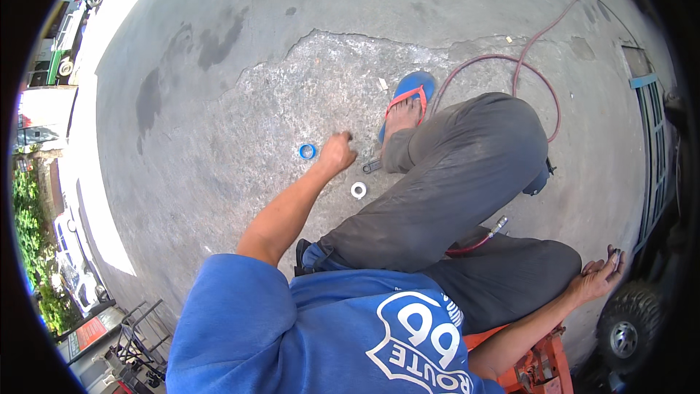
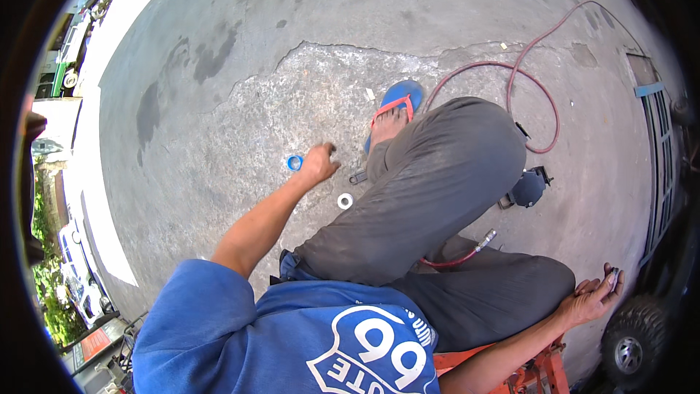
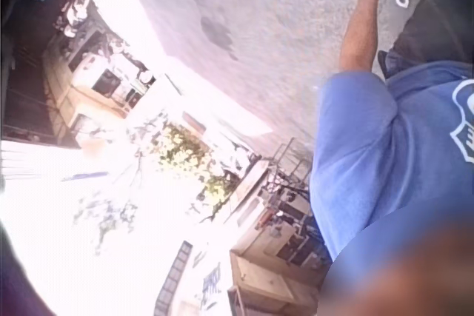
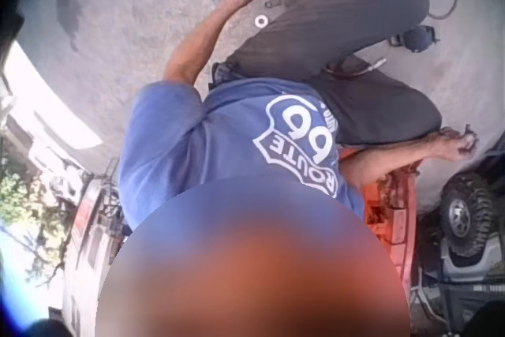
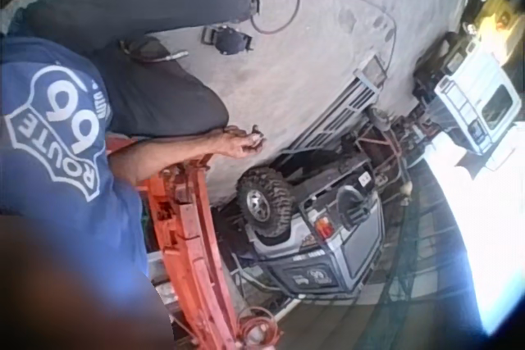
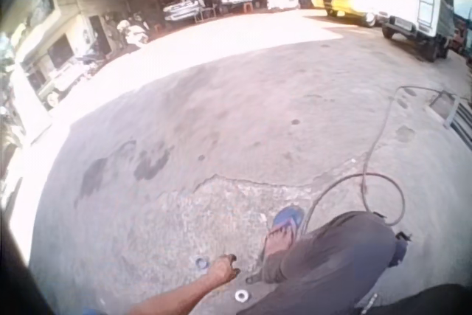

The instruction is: The person sits on the floor and uses a pneumatic impact wrench to remove bolts from brake assemblies. They then use a wrench to tighten a fitting on the tool and continue removing bolts from the brake parts.

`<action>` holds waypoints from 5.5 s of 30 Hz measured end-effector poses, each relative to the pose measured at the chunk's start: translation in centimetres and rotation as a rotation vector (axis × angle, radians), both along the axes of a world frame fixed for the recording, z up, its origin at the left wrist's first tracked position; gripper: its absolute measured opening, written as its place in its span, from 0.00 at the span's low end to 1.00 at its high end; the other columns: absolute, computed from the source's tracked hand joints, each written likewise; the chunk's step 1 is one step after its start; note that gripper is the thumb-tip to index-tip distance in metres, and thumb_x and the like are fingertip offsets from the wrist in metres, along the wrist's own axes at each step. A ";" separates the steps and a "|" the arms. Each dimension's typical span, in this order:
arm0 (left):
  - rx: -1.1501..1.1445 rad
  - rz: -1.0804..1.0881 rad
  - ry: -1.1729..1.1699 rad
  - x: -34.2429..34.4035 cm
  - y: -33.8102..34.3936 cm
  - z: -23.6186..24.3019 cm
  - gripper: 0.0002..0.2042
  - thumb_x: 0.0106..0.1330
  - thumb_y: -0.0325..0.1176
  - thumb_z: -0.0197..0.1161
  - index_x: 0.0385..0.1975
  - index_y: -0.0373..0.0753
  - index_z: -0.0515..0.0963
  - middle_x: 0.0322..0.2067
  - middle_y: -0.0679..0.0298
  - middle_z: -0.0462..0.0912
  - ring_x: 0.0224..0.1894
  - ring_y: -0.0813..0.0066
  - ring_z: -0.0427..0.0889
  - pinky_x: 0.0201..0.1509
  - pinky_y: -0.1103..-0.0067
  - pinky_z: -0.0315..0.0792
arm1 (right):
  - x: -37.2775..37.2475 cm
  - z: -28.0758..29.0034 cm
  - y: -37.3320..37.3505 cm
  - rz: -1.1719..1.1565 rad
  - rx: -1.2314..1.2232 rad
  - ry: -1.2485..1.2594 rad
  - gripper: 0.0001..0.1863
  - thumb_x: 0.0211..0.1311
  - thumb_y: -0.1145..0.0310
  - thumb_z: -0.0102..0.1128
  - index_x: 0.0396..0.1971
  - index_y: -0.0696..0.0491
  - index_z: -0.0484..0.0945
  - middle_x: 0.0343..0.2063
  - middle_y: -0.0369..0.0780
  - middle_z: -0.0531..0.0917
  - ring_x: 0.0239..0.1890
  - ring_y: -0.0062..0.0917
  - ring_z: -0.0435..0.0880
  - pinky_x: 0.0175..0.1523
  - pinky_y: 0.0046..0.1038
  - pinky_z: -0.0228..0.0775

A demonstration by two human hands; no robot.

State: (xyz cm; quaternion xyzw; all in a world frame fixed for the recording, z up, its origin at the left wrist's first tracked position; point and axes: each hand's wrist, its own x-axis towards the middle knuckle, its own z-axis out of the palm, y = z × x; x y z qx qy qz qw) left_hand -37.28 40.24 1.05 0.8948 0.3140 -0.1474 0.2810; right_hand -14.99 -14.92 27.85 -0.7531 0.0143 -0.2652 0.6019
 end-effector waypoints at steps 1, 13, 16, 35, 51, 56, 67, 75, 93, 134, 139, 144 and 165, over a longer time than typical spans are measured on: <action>-0.022 0.026 0.090 -3.9 -1.6 -1.9 0.29 0.56 0.39 0.77 0.55 0.32 0.75 0.49 0.39 0.81 0.55 0.42 0.81 0.61 0.62 0.77 | 0.0 0.2 -0.1 0.007 -0.023 0.033 0.21 0.77 0.65 0.59 0.63 0.59 0.72 0.49 0.49 0.86 0.13 0.08 0.59 0.17 0.15 0.51; -0.149 -0.228 0.206 -7.8 -7.9 -9.8 0.29 0.55 0.23 0.67 0.60 0.43 0.72 0.61 0.47 0.69 0.62 0.45 0.76 0.59 0.56 0.79 | 0.1 0.5 3.2 -0.163 -0.279 0.166 0.17 0.72 0.70 0.65 0.58 0.53 0.78 0.48 0.39 0.89 0.16 0.09 0.64 0.17 0.16 0.53; -0.070 0.048 -0.047 -4.3 -4.7 -6.6 0.26 0.51 0.26 0.73 0.54 0.37 0.76 0.48 0.45 0.79 0.50 0.43 0.82 0.53 0.58 0.77 | -0.8 0.8 5.4 -0.068 -0.061 0.170 0.17 0.66 0.72 0.70 0.54 0.55 0.81 0.44 0.36 0.84 0.16 0.08 0.66 0.17 0.16 0.55; -1.260 -0.251 -0.419 24.6 -17.5 33.4 0.26 0.69 0.31 0.69 0.64 0.33 0.69 0.51 0.56 0.80 0.52 0.58 0.87 0.56 0.69 0.84 | 2.6 1.9 14.0 0.529 -0.016 0.152 0.11 0.71 0.66 0.63 0.47 0.56 0.83 0.32 0.36 0.84 0.33 0.16 0.77 0.38 0.19 0.70; -1.267 -0.246 -0.216 24.6 -18.1 32.3 0.18 0.77 0.41 0.60 0.59 0.36 0.76 0.37 0.65 0.81 0.32 0.79 0.82 0.35 0.80 0.81 | 1.4 3.6 15.9 0.573 -0.013 0.150 0.18 0.64 0.70 0.73 0.53 0.54 0.83 0.25 0.35 0.83 0.20 0.11 0.70 0.25 0.20 0.61; -1.195 -0.279 -0.225 24.6 -18.3 31.6 0.24 0.73 0.46 0.68 0.58 0.33 0.77 0.41 0.62 0.83 0.35 0.78 0.82 0.37 0.80 0.81 | 1.5 3.4 16.3 0.542 -0.071 0.149 0.15 0.62 0.73 0.72 0.49 0.54 0.84 0.23 0.35 0.82 0.21 0.11 0.70 0.26 0.20 0.62; -1.113 -0.416 -0.156 24.7 -18.8 31.8 0.26 0.64 0.38 0.77 0.56 0.30 0.76 0.39 0.61 0.84 0.36 0.79 0.83 0.38 0.80 0.81 | 1.4 2.1 17.0 0.438 0.141 0.226 0.04 0.66 0.75 0.68 0.37 0.58 0.83 0.26 0.32 0.82 0.28 0.10 0.74 0.32 0.20 0.67; -0.875 -0.521 -0.376 24.4 -19.2 30.6 0.17 0.65 0.34 0.74 0.49 0.35 0.77 0.36 0.63 0.83 0.34 0.81 0.81 0.36 0.79 0.76 | 1.3 2.7 17.0 0.476 0.375 0.377 0.03 0.69 0.74 0.66 0.36 0.57 0.83 0.30 0.30 0.82 0.34 0.09 0.74 0.39 0.19 0.68; -1.059 -0.400 -0.206 24.1 -19.9 30.5 0.17 0.81 0.45 0.55 0.45 0.35 0.81 0.32 0.67 0.81 0.36 0.80 0.80 0.39 0.78 0.80 | 1.4 2.1 17.5 0.416 0.365 0.431 0.06 0.72 0.70 0.64 0.38 0.57 0.82 0.28 0.31 0.82 0.32 0.12 0.77 0.36 0.20 0.70; -0.844 -0.355 -0.564 24.6 -20.5 28.0 0.06 0.69 0.29 0.71 0.39 0.33 0.84 0.33 0.66 0.87 0.36 0.80 0.85 0.38 0.80 0.78 | 1.5 -1.1 19.4 0.421 0.939 0.459 0.14 0.73 0.59 0.67 0.42 0.51 0.73 0.25 0.30 0.75 0.13 0.09 0.62 0.15 0.18 0.52; -0.647 -0.463 -0.663 24.2 -20.7 28.3 0.05 0.68 0.28 0.72 0.38 0.34 0.84 0.31 0.68 0.86 0.35 0.84 0.82 0.39 0.82 0.76 | 1.6 -1.2 19.6 0.410 0.932 0.446 0.15 0.72 0.57 0.67 0.42 0.51 0.72 0.23 0.30 0.73 0.12 0.09 0.62 0.15 0.19 0.52; -0.589 -0.407 -0.647 24.2 -20.9 28.2 0.06 0.67 0.27 0.72 0.39 0.33 0.84 0.31 0.68 0.86 0.33 0.84 0.81 0.37 0.83 0.75 | 1.4 -1.2 19.6 0.409 0.957 0.463 0.13 0.73 0.59 0.66 0.43 0.50 0.74 0.23 0.29 0.75 0.13 0.09 0.64 0.15 0.16 0.53; -0.469 -0.517 -0.767 24.3 -20.1 29.3 0.07 0.60 0.29 0.73 0.35 0.34 0.86 0.31 0.57 0.89 0.33 0.72 0.88 0.38 0.76 0.78 | 1.7 -0.4 18.8 0.545 0.771 0.517 0.10 0.76 0.67 0.58 0.48 0.56 0.78 0.23 0.31 0.77 0.12 0.10 0.64 0.14 0.18 0.56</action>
